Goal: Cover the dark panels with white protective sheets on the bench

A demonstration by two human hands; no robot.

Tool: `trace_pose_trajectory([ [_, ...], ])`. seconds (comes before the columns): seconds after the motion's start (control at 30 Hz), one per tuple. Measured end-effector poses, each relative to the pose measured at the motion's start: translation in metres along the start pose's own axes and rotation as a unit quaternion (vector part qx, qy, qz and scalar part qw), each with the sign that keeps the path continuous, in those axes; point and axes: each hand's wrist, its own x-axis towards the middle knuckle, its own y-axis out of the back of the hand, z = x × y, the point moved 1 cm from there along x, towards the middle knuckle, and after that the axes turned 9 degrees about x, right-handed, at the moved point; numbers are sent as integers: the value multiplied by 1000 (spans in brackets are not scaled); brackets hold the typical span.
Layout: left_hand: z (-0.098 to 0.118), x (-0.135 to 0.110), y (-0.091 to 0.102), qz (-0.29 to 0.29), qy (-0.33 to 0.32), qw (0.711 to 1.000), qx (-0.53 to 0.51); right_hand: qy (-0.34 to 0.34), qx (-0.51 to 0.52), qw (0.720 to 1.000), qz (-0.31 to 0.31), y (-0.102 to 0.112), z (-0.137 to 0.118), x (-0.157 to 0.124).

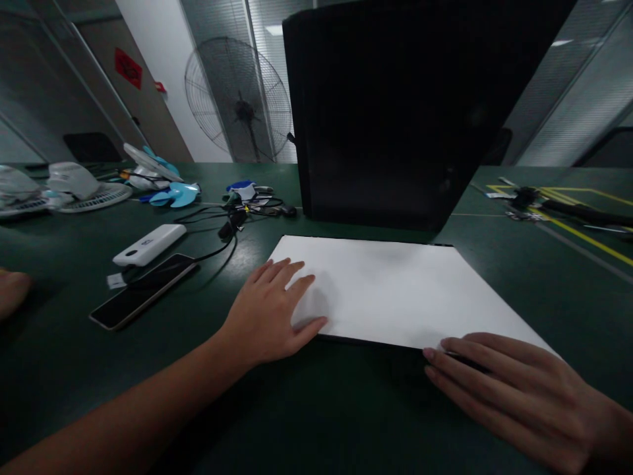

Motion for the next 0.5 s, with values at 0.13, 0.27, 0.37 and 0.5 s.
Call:
trace_pose_trajectory([
  [0.13, 10, -4, 4, 94, -206, 973, -44, -43, -2, 999, -14, 4, -5, 0],
  [0.27, 15, -7, 4, 127, -226, 965, -39, -70, 4, 998, 0, 6, -9, 1],
  [0.37, 16, -8, 5, 156, -231, 959, -40, -92, 12, 995, 29, 6, -11, 0],
  [0.5, 17, -8, 5, 190, -220, 957, -25, -117, 20, 991, 53, 6, -12, -3],
])
